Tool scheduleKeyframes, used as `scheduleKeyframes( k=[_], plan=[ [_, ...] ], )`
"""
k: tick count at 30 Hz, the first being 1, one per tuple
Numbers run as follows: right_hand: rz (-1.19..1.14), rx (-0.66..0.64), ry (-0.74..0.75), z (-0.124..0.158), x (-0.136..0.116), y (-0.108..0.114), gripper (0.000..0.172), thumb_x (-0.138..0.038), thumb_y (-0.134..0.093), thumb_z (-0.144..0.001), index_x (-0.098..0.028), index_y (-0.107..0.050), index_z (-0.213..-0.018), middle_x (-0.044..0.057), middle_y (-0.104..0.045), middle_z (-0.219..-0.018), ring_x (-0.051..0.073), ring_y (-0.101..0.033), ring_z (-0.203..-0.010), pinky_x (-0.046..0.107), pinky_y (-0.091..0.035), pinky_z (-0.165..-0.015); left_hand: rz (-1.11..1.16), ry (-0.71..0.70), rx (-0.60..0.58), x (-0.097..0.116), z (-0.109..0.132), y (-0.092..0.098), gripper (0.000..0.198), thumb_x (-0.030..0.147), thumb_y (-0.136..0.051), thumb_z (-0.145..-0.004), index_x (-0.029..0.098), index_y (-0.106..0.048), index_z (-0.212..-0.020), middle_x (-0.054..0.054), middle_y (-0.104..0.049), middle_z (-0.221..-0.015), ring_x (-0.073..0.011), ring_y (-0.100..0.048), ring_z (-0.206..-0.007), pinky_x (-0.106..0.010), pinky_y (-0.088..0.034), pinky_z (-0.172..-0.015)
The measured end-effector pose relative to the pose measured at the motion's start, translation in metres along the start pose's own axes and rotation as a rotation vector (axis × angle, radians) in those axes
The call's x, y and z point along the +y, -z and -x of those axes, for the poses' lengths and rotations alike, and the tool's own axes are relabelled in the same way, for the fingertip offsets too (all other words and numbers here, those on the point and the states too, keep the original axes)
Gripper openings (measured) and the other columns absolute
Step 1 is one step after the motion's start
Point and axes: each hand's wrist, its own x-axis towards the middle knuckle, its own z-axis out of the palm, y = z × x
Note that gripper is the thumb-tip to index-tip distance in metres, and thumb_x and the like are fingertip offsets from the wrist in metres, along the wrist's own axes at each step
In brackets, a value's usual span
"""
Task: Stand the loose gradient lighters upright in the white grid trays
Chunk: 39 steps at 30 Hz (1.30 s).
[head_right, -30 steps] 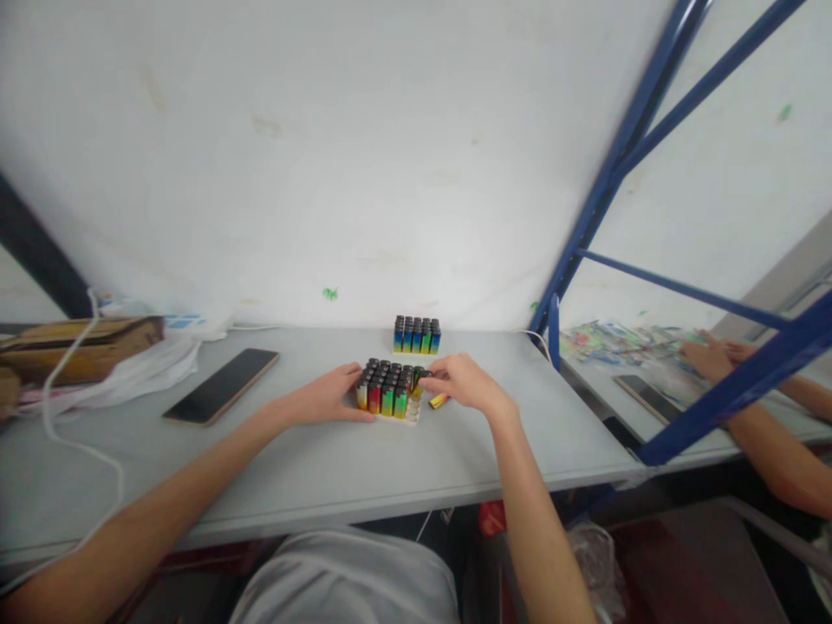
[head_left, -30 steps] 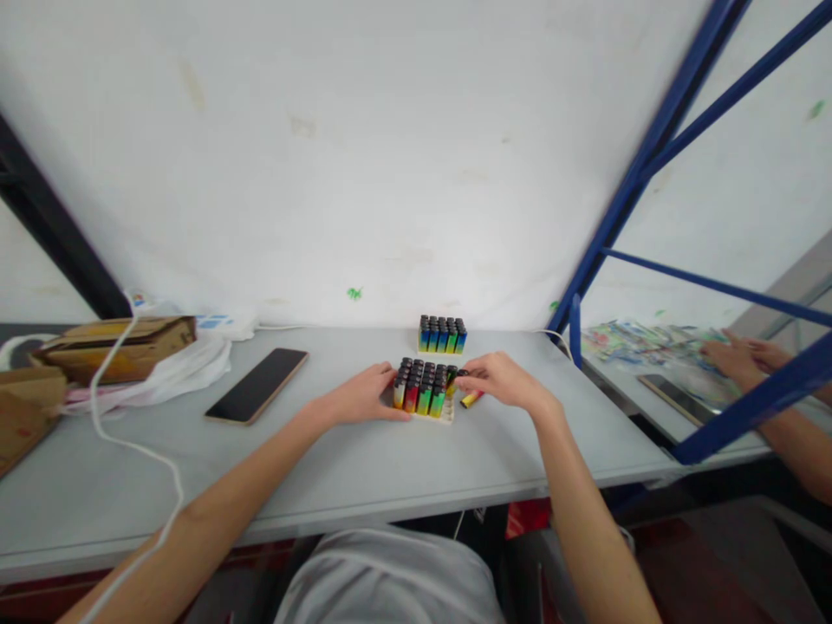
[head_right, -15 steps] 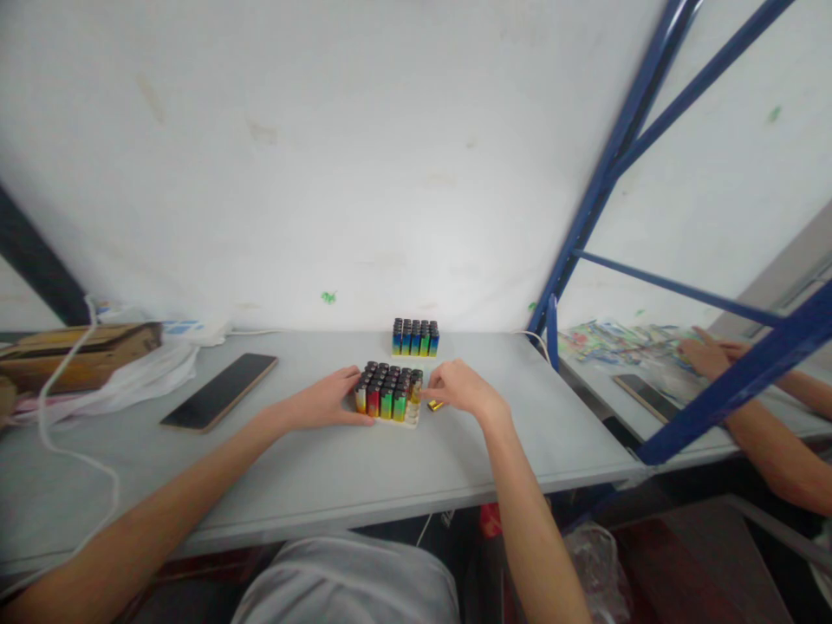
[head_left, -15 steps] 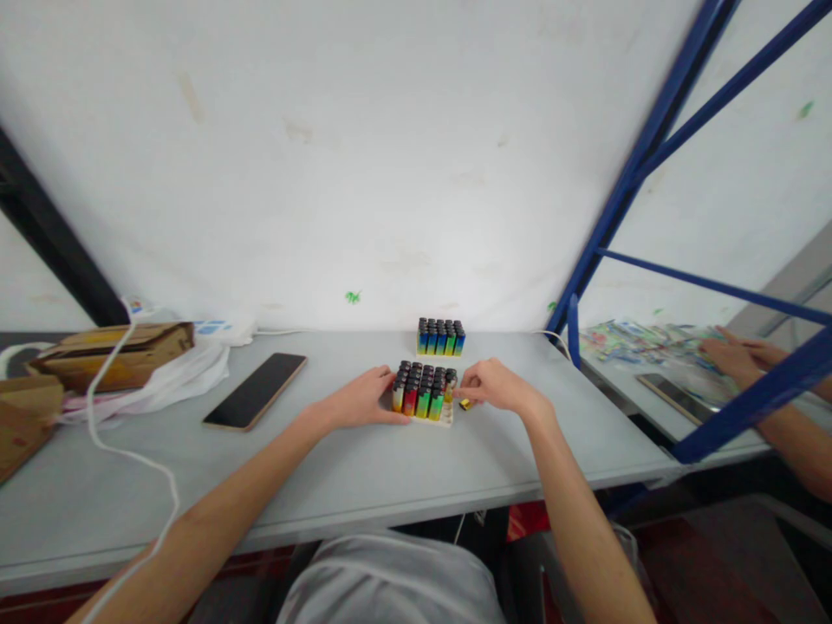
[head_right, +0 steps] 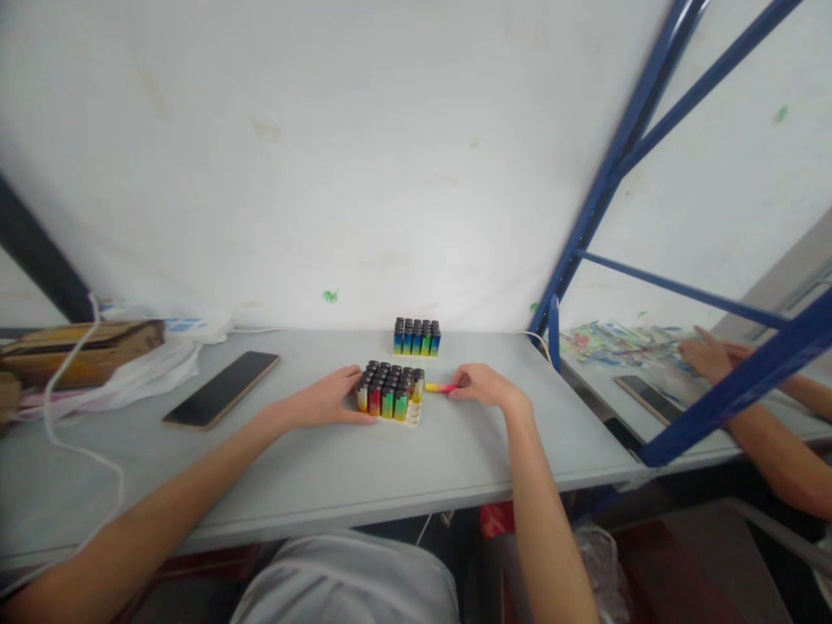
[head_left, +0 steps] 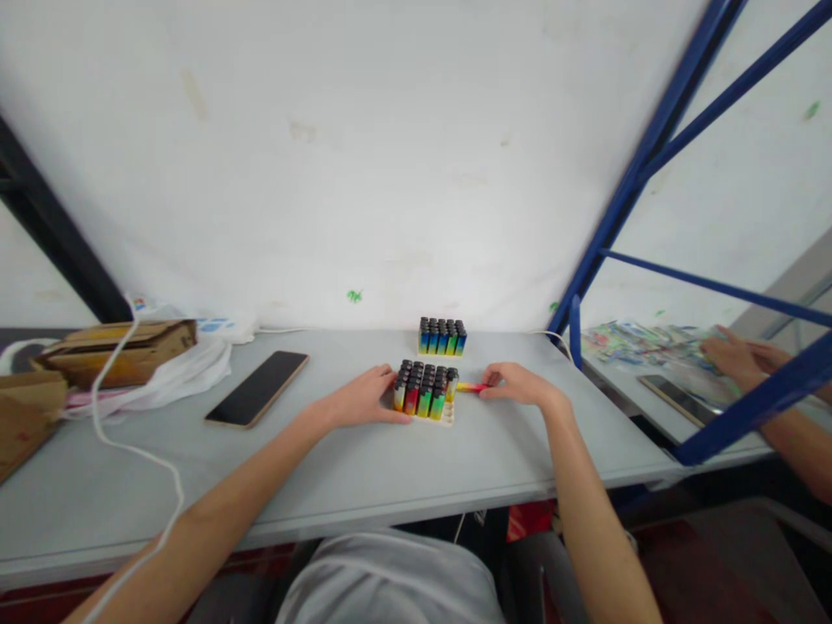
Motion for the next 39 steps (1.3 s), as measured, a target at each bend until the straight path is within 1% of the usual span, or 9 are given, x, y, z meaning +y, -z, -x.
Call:
scheduleKeyframes(
  k=[5,11,15,17,20,22,24,30,39],
  plan=[
    [-0.297,0.149,0.131,-0.003,0.005,0.001,0.038,-0.050,-0.078,-0.082,-0.018,-0.072,-0.101,0.006,-0.076,-0.092,0.022,-0.068,-0.083,0.037,-0.053,-0.081,-0.012,0.010,0.005,-0.001,0.000,-0.001,0.071,0.081,-0.071,-0.074,0.018,-0.068,-0.105,-0.012,-0.065,-0.107,-0.0332,-0.065,-0.101,-0.043,-0.053,-0.093],
    [-0.666,0.370,0.185,-0.002,-0.024,0.001,0.043,-0.058,-0.077,-0.084,-0.021,-0.074,-0.107,0.006,-0.074,-0.102,0.022,-0.067,-0.097,0.036,-0.053,-0.089,-0.005,0.005,0.003,-0.004,-0.001,-0.003,0.071,0.082,-0.071,-0.074,0.018,-0.067,-0.105,-0.012,-0.064,-0.108,-0.0330,-0.064,-0.102,-0.043,-0.054,-0.094],
    [-0.864,0.284,0.209,0.005,-0.054,-0.002,0.043,-0.062,-0.072,-0.088,-0.025,-0.064,-0.108,0.007,-0.072,-0.111,0.022,-0.067,-0.101,0.037,-0.055,-0.091,0.010,-0.002,0.019,-0.005,0.000,-0.003,0.071,0.082,-0.072,-0.073,0.019,-0.068,-0.105,-0.012,-0.065,-0.109,-0.0333,-0.065,-0.102,-0.043,-0.054,-0.093],
    [-0.902,0.219,0.193,0.007,-0.069,-0.005,0.044,-0.065,-0.068,-0.090,-0.027,-0.056,-0.110,0.003,-0.070,-0.097,0.019,-0.067,-0.088,0.037,-0.057,-0.086,0.013,-0.005,0.014,-0.005,0.000,-0.002,0.070,0.082,-0.072,-0.073,0.019,-0.068,-0.104,-0.011,-0.065,-0.108,-0.0333,-0.065,-0.101,-0.043,-0.054,-0.092],
    [-0.868,0.207,0.146,0.005,-0.085,-0.011,0.047,-0.071,-0.062,-0.090,-0.029,-0.052,-0.111,-0.007,-0.051,-0.070,0.012,-0.047,-0.055,0.027,-0.052,-0.061,0.022,-0.014,0.011,-0.004,0.000,-0.002,0.069,0.081,-0.071,-0.074,0.019,-0.068,-0.104,-0.011,-0.065,-0.107,-0.0326,-0.064,-0.101,-0.043,-0.054,-0.093],
    [-0.829,0.262,0.118,0.000,-0.091,-0.015,0.050,-0.074,-0.061,-0.089,-0.029,-0.052,-0.107,-0.010,-0.037,-0.064,0.009,-0.029,-0.048,0.021,-0.035,-0.046,0.029,-0.012,0.016,-0.003,0.000,-0.001,0.069,0.081,-0.072,-0.074,0.019,-0.068,-0.103,-0.011,-0.065,-0.107,-0.0323,-0.063,-0.101,-0.043,-0.053,-0.093],
    [-0.791,0.352,0.099,-0.007,-0.093,-0.020,0.052,-0.078,-0.058,-0.087,-0.027,-0.051,-0.098,-0.010,-0.032,-0.063,0.009,-0.022,-0.047,0.021,-0.023,-0.043,0.031,-0.004,0.015,-0.001,0.000,-0.001,0.068,0.080,-0.072,-0.073,0.018,-0.068,-0.102,-0.011,-0.064,-0.107,-0.0322,-0.063,-0.101,-0.043,-0.053,-0.093],
    [-0.625,0.636,0.031,-0.021,-0.085,-0.038,0.056,-0.077,-0.052,-0.090,-0.024,-0.043,-0.071,-0.005,-0.036,-0.058,0.012,-0.032,-0.052,0.026,-0.026,-0.045,0.012,0.009,-0.013,0.001,-0.001,-0.001,0.068,0.079,-0.073,-0.074,0.017,-0.067,-0.102,-0.012,-0.062,-0.107,-0.0325,-0.063,-0.101,-0.043,-0.053,-0.093],
    [-0.405,0.671,0.011,-0.026,-0.079,-0.047,0.043,-0.056,-0.049,-0.089,-0.025,-0.039,-0.061,-0.003,-0.040,-0.055,0.015,-0.038,-0.057,0.028,-0.031,-0.053,0.034,0.006,0.002,0.001,-0.001,-0.001,0.070,0.079,-0.073,-0.073,0.017,-0.068,-0.105,-0.013,-0.064,-0.109,-0.0336,-0.063,-0.103,-0.045,-0.053,-0.096]
  ],
)
